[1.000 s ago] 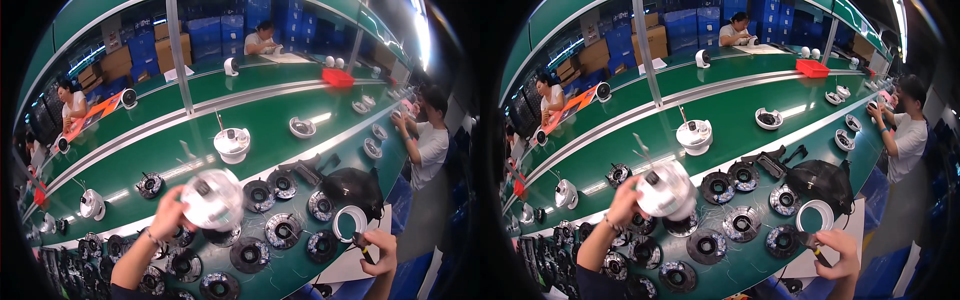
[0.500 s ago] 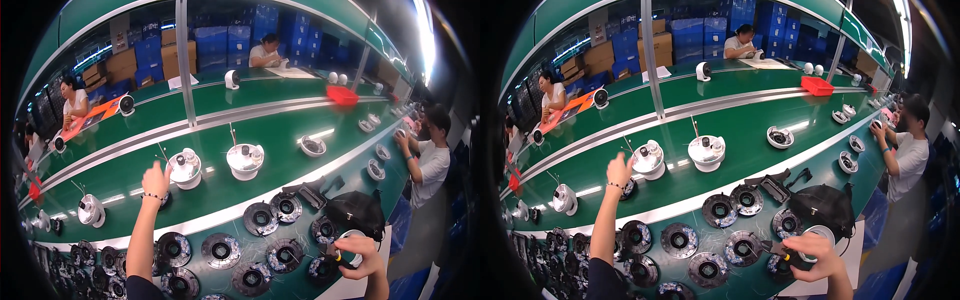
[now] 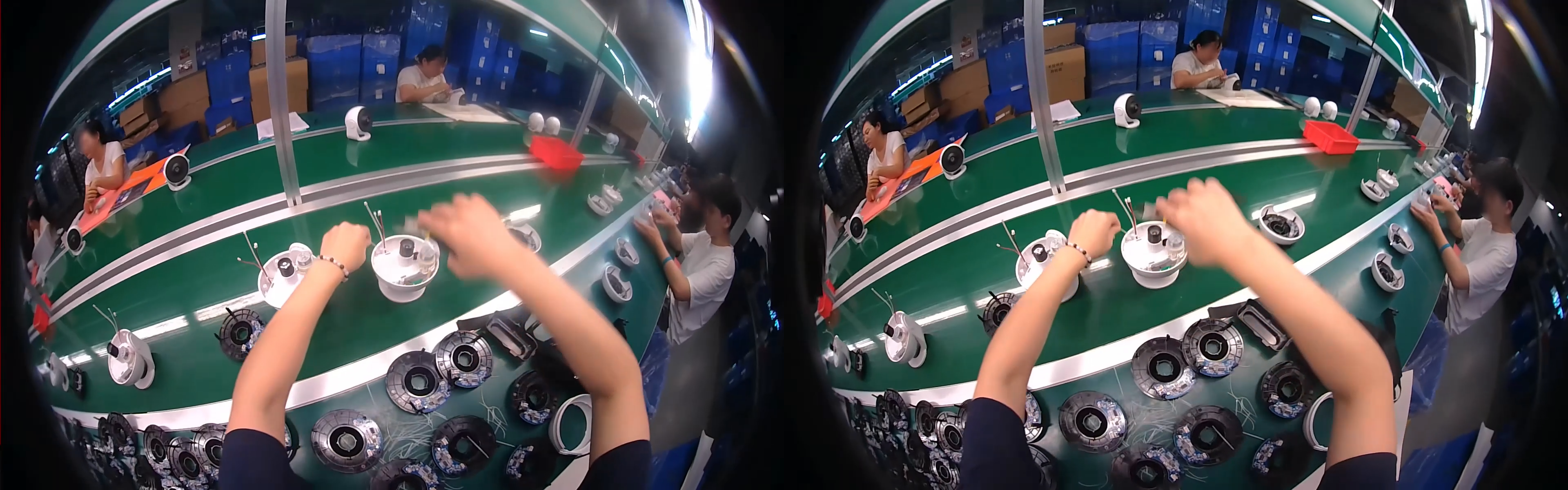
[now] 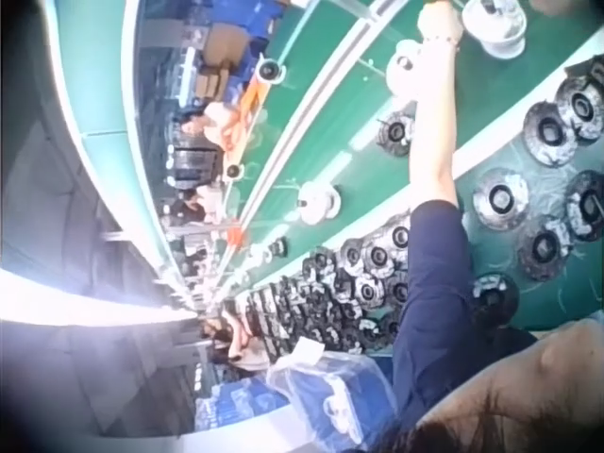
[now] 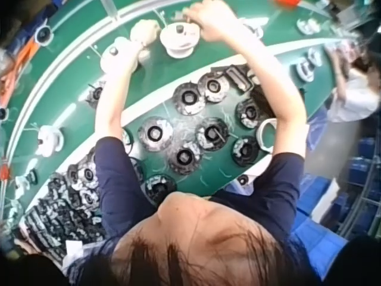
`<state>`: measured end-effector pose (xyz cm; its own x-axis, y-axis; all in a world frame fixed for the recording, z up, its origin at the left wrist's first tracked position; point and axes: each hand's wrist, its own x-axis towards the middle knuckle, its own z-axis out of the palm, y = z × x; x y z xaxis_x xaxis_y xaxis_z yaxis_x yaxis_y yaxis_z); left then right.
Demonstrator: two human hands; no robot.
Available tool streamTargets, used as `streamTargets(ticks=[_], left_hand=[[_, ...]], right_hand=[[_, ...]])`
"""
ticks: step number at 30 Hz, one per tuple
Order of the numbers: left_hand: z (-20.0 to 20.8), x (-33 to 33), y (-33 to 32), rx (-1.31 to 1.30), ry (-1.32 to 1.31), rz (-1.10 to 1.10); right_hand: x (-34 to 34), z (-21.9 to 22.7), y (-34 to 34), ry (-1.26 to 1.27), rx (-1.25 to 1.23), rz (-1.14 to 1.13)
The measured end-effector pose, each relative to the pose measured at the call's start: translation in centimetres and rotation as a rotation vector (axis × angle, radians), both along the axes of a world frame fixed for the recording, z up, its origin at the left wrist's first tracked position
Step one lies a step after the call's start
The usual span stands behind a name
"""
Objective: Assembling circular mechanical components by fitting rings onto frames and securing them with a hand tool on a factory assembly line.
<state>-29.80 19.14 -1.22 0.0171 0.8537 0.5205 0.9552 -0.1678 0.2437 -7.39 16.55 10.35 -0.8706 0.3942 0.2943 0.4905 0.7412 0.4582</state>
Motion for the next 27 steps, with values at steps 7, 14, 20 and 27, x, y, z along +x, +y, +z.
streamTargets(ticks=[7, 14, 20, 27], left_hand=[[0.4, 0.8, 1.8, -0.055, -0.076, -0.002], [1.4, 2.0, 2.7, -0.083, -0.078, -0.018], [1.3, 2.4, 2.9, -0.092, -0.051, -0.007], [1.5, 2.5, 2.7, -0.091, -0.048, -0.022]], right_hand=[[-3.7, -0.9, 8.2, -0.298, -0.100, -0.029], [-5.0, -0.7, 8.1, -0.425, -0.221, -0.147], [-5.4, -0.3, 7.5, -0.461, -0.240, -0.175], [-7.2, -0.8, 6.6, -0.530, -0.105, -0.175]])
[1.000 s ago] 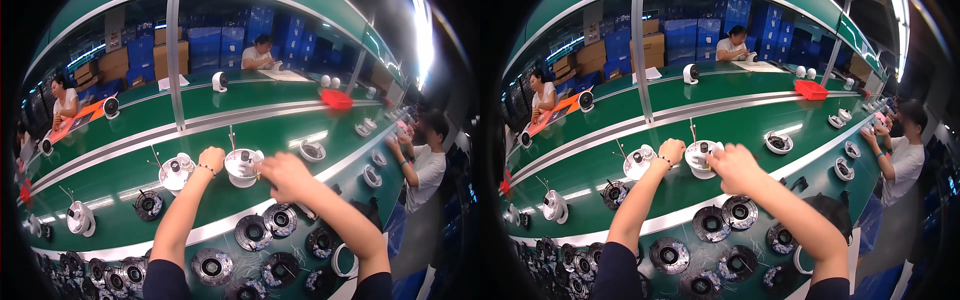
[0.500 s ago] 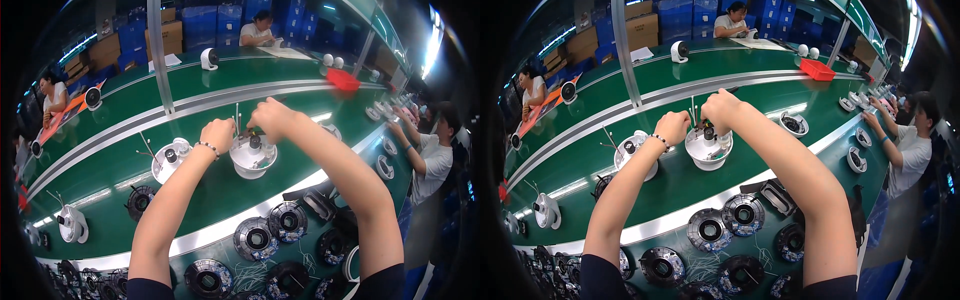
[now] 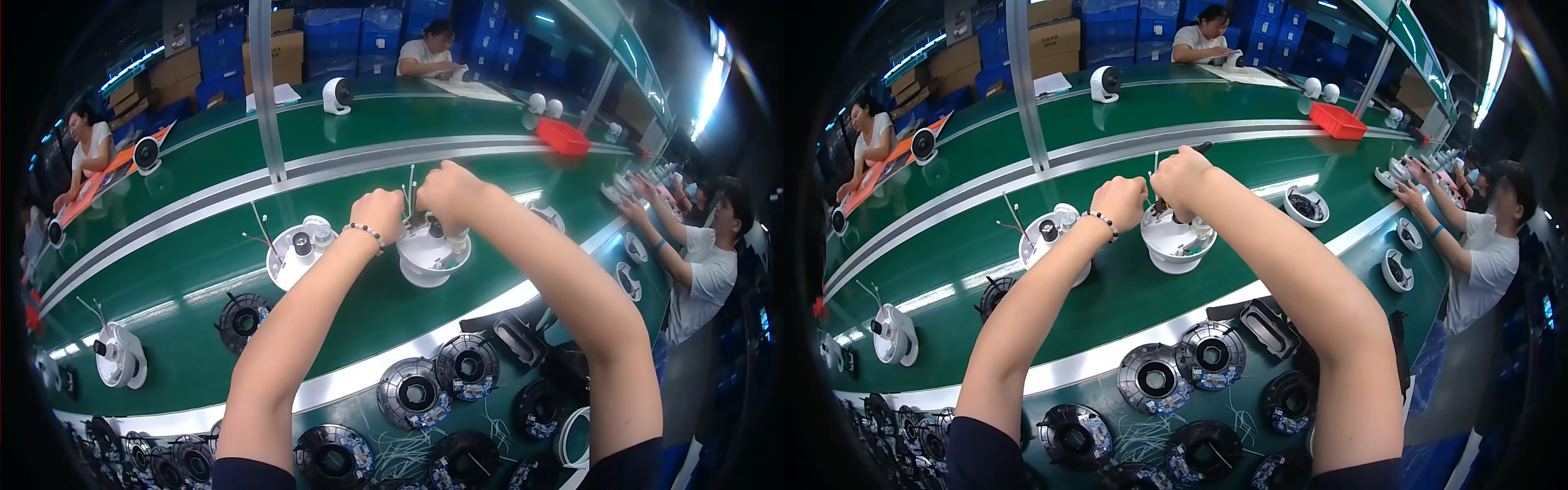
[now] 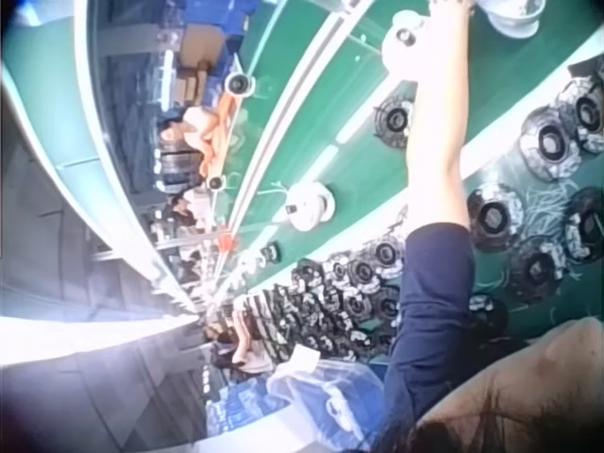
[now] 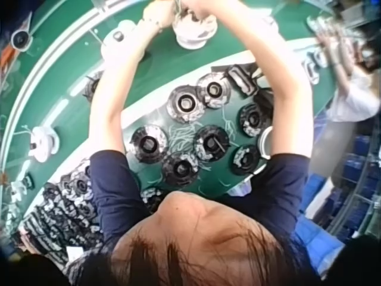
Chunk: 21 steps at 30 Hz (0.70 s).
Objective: Assembling circular mechanical components by fitting rings onto frames and securing them with a hand tool on a factory assembly line.
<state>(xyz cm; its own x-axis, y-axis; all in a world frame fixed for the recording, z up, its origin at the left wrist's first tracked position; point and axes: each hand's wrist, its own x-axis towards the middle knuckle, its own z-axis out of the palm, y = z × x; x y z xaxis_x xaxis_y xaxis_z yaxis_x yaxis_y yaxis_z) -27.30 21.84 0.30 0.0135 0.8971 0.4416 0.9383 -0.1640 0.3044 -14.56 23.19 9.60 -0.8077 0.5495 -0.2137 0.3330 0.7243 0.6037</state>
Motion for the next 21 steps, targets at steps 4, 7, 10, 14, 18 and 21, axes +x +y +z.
streamTargets(ticks=[4, 7, 10, 14, 18, 21], left_hand=[[-0.1, 0.1, 0.0, 0.000, -0.016, -0.007], [0.3, 0.2, -0.6, -0.007, -0.049, -0.025], [1.6, 0.1, -1.7, -0.020, -0.047, 0.019], [2.0, -0.7, -6.4, 0.266, -0.250, -0.190], [2.2, -0.1, -21.2, -0.206, -0.123, -0.791], [-1.9, -1.3, -29.0, -0.478, -0.160, -1.008]], right_hand=[[0.0, 0.3, 0.0, 0.054, -0.037, -0.040], [0.1, 0.0, -0.2, 0.091, -0.006, -0.017], [0.0, 0.9, -0.7, 0.104, 0.032, -0.011], [2.0, 4.3, -2.0, 0.205, 0.055, -0.042], [5.6, 9.2, -8.0, 0.442, 0.079, 0.037], [7.1, 10.1, -14.3, 0.520, 0.024, 0.195]])
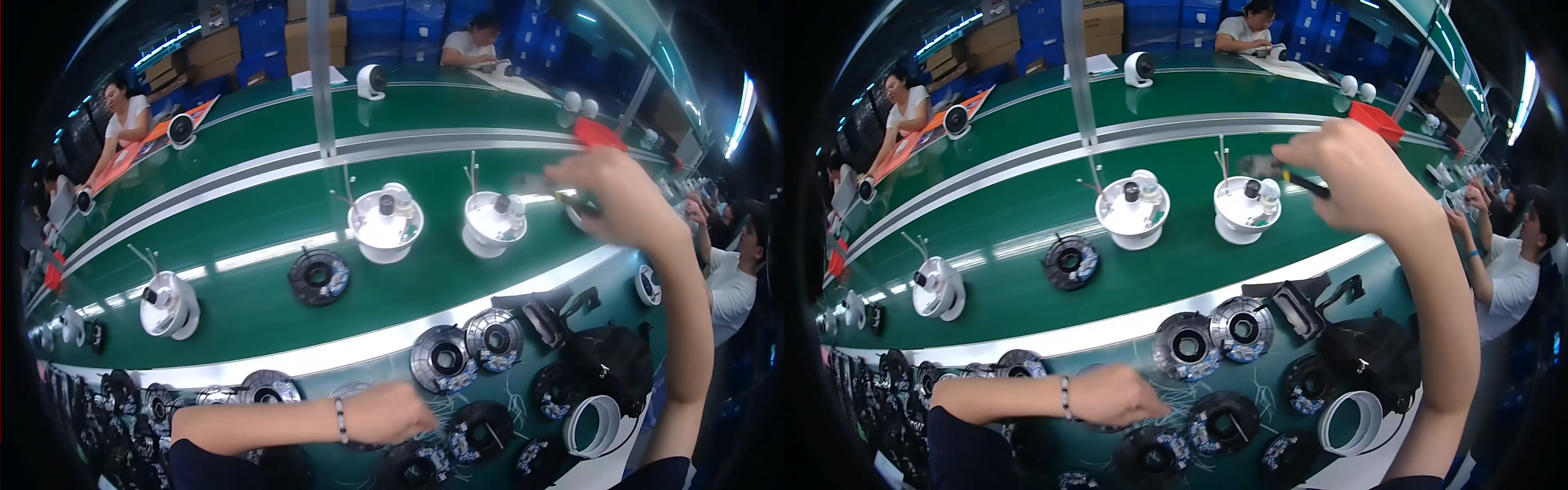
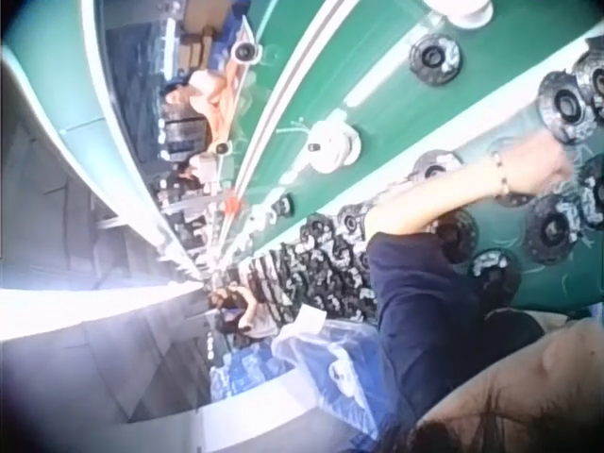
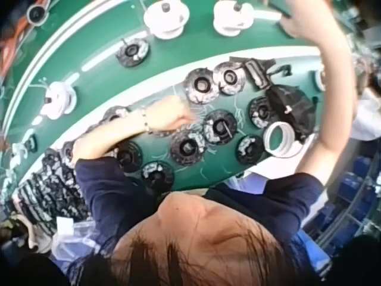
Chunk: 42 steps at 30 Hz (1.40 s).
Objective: Assembling circular mechanical components by fitting rings onto frames and securing them with a hand tool on a factory assembly line.
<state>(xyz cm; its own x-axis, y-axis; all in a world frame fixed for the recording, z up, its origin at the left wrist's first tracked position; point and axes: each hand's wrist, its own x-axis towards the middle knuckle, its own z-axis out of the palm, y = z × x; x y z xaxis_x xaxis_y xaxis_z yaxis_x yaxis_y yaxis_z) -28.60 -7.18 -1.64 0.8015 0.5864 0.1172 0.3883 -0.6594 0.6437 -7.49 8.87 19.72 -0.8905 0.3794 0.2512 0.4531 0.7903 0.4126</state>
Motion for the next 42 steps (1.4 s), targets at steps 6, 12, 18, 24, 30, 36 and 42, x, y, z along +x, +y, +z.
streamTargets(ticks=[6, 12, 18, 24, 30, 36, 42], left_hand=[[1.6, -3.2, -1.0, 0.218, -0.154, 0.269], [-5.5, -16.6, 6.4, 0.733, 0.115, 1.369], [-5.8, -15.5, 8.3, 0.056, -0.112, 1.298], [-0.8, -18.3, 0.1, -0.381, -0.575, 1.062], [3.2, -8.6, -12.1, -0.400, -0.231, 0.401], [-1.1, 1.0, -17.3, -0.309, -0.178, 0.061], [-1.2, 4.5, -18.1, -0.112, 0.004, 0.013]], right_hand=[[-0.7, 0.3, -8.7, -0.059, -0.079, 0.006], [2.2, -2.8, -16.7, 0.089, -0.417, 0.091], [7.6, -8.7, -30.8, 0.317, -0.911, -0.266], [9.7, -12.5, -35.6, 0.687, -0.962, -0.302], [10.8, -11.8, -35.8, 0.717, -0.795, -0.252], [9.1, -10.5, -37.2, 0.836, -0.760, -0.126], [10.7, -11.8, -41.6, 0.918, -0.765, -0.210]])
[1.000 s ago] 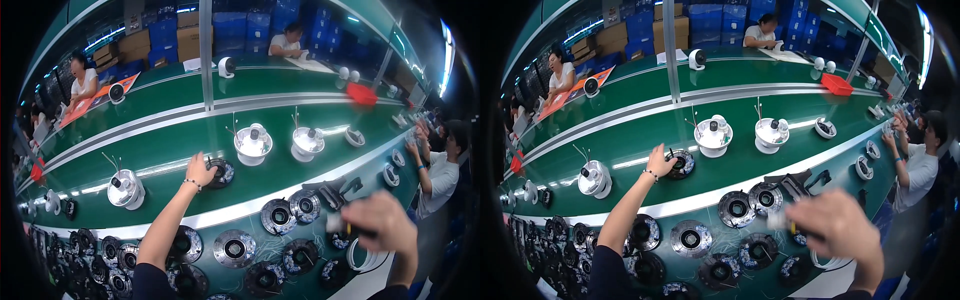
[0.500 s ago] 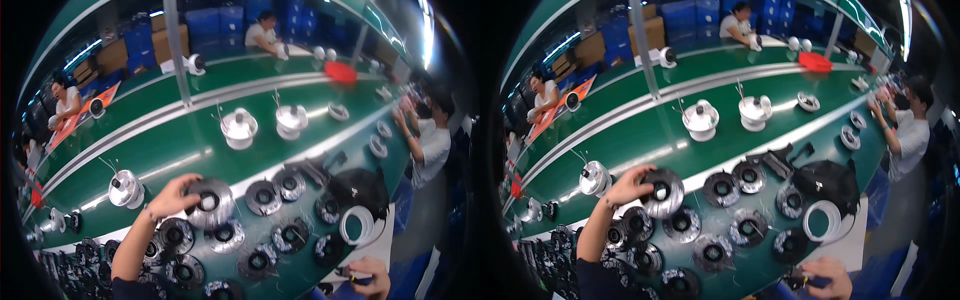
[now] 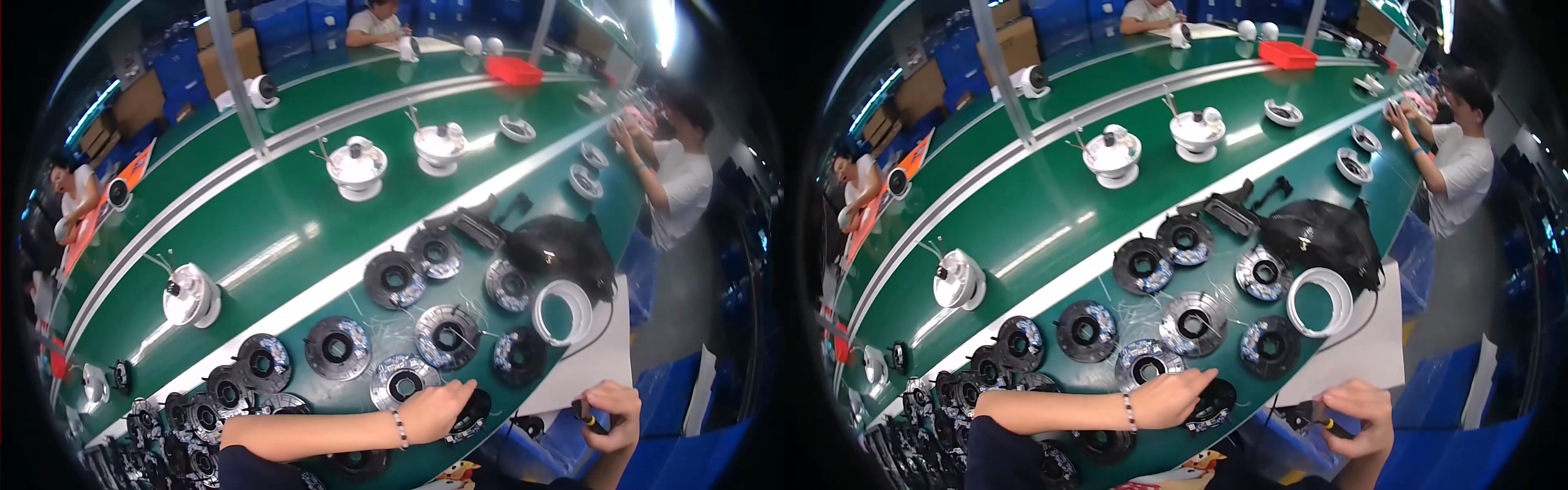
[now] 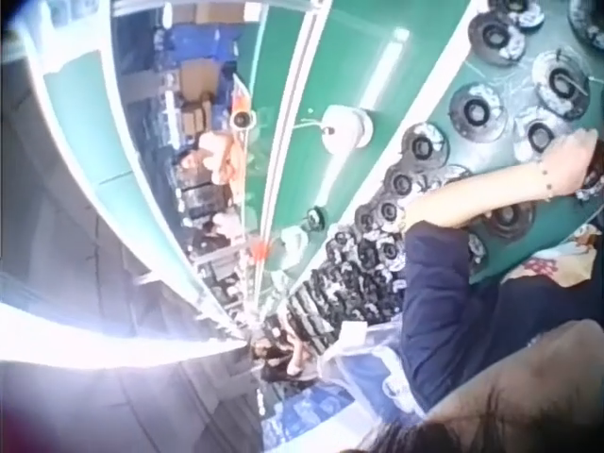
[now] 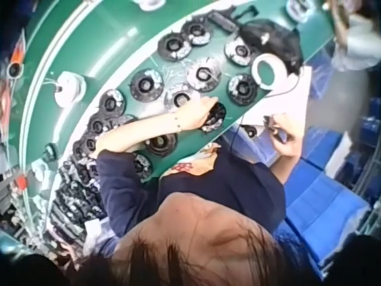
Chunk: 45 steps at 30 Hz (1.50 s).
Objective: Assembling circular mechanical components by fitting rings onto frames and securing them with a hand tool on a factory assembly line.
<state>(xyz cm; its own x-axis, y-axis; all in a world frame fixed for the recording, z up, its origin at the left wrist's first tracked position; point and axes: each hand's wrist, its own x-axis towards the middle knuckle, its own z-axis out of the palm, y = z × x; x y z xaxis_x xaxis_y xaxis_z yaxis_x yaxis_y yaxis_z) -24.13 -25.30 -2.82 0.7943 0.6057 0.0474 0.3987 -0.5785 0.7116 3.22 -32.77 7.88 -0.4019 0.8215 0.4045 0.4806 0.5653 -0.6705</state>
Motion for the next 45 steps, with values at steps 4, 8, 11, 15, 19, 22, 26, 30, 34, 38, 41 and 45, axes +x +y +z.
streamTargets(ticks=[4, 8, 11, 15, 19, 22, 26, 30, 34, 38, 41, 45], left_hand=[[0.1, -0.1, 0.9, 0.261, 0.140, 0.086], [2.4, -0.6, 2.5, 0.232, 0.008, 0.082], [6.3, -4.0, 8.5, 0.289, -0.174, 0.331], [5.6, -11.5, 22.5, 0.661, -0.066, 0.710], [2.6, -15.6, 33.4, 0.738, 0.150, 0.747], [1.8, -14.4, 37.2, 0.741, 0.157, 0.785], [2.6, -12.4, 38.2, 0.668, 0.169, 0.684], [3.0, -12.7, 37.9, 0.734, 0.207, 0.827], [6.5, -14.1, 32.8, 0.693, 0.062, 0.791], [11.0, -19.1, 24.0, 0.799, 0.119, 0.689], [12.9, -25.5, 17.7, 0.747, 0.041, 0.801], [9.8, -34.0, 11.9, 0.567, 0.306, 0.957]], right_hand=[[-0.6, -1.6, 1.6, 0.096, -0.024, 0.019], [-0.1, -3.1, 2.5, 0.154, -0.089, 0.026], [0.0, -4.7, 4.4, 0.181, -0.126, -0.016], [-0.8, -5.9, 6.2, 0.268, -0.169, -0.100], [-1.2, -6.0, 8.0, 0.316, -0.300, -0.087], [-1.3, -6.2, 9.1, 0.330, -0.209, -0.152], [0.1, -6.7, 8.9, 0.294, -0.243, -0.124], [0.3, -7.1, 7.6, 0.319, -0.211, -0.141], [2.2, -6.6, 5.6, 0.256, -0.173, -0.104], [1.3, -4.2, 5.5, 0.178, -0.139, -0.153], [-1.1, -1.6, 7.4, 0.003, -0.114, -0.040], [-9.2, 1.4, 14.9, -0.067, 0.145, 0.400]])
